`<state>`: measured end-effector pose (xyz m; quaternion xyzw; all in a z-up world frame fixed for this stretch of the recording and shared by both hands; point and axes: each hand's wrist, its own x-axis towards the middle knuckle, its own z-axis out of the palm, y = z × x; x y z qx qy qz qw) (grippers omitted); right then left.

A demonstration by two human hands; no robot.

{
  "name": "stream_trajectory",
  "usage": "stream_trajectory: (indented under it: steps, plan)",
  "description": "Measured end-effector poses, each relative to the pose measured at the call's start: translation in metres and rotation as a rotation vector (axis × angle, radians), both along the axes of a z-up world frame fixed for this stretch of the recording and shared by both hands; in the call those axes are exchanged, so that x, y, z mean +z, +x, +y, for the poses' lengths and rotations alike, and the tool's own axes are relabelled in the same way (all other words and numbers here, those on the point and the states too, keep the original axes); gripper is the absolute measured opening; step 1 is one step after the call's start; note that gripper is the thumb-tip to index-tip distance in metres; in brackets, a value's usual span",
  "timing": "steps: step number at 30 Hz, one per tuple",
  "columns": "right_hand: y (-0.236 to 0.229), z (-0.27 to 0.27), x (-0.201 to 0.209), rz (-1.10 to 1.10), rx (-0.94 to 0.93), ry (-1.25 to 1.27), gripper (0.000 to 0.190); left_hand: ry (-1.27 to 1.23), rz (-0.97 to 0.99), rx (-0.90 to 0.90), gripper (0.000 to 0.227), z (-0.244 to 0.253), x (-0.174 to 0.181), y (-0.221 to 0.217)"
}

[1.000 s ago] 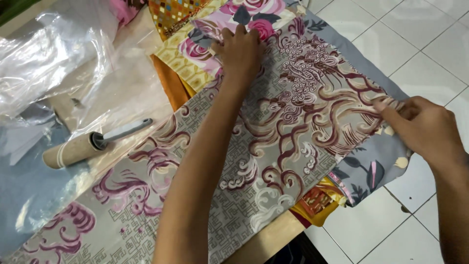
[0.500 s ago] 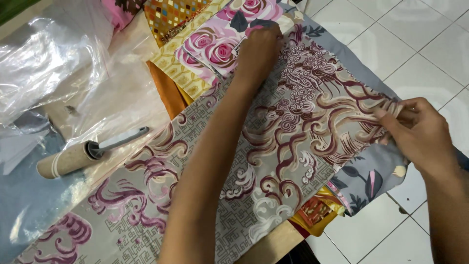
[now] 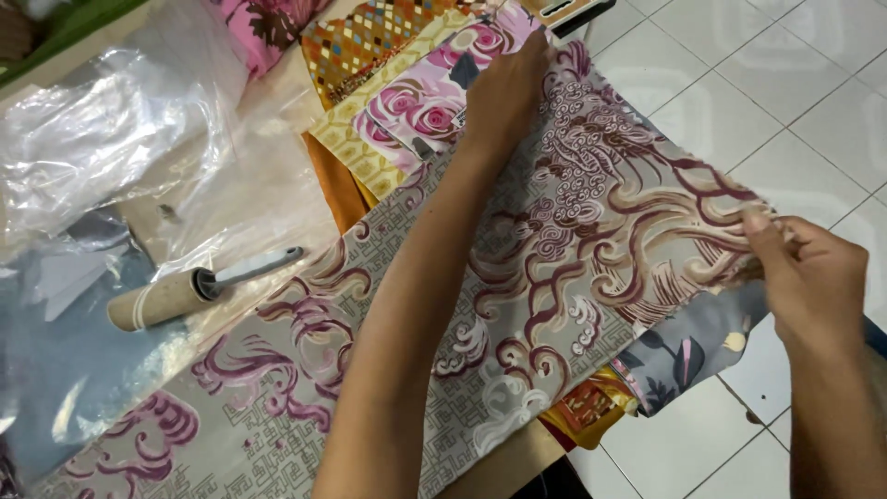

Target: Cleaning a fabric strip with a lint roller and then folding it

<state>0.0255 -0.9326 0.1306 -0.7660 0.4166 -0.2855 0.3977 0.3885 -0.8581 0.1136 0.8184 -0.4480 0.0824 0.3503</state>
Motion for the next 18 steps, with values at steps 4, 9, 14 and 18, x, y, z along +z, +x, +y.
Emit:
stream_trajectory:
  steps: [4,9,14,18]
  plan:
    - [-0.006,-0.007,-0.010,-0.079,-0.071,0.002,0.044,-0.002,-0.008,-0.010,0.025,-0.008,0.001,-0.001]
    - [-0.012,-0.015,-0.019,-0.092,-0.108,0.006,0.047,0.103,0.158,-0.068,0.038,-0.012,0.004,-0.012]
    - [-0.022,-0.018,-0.031,-0.042,-0.120,0.009,0.037,0.173,0.501,-0.197,0.035,-0.003,0.001,-0.018]
    - [-0.024,-0.005,-0.023,0.018,-0.155,0.024,0.045,0.362,0.584,-0.183,0.054,0.005,-0.001,-0.019]
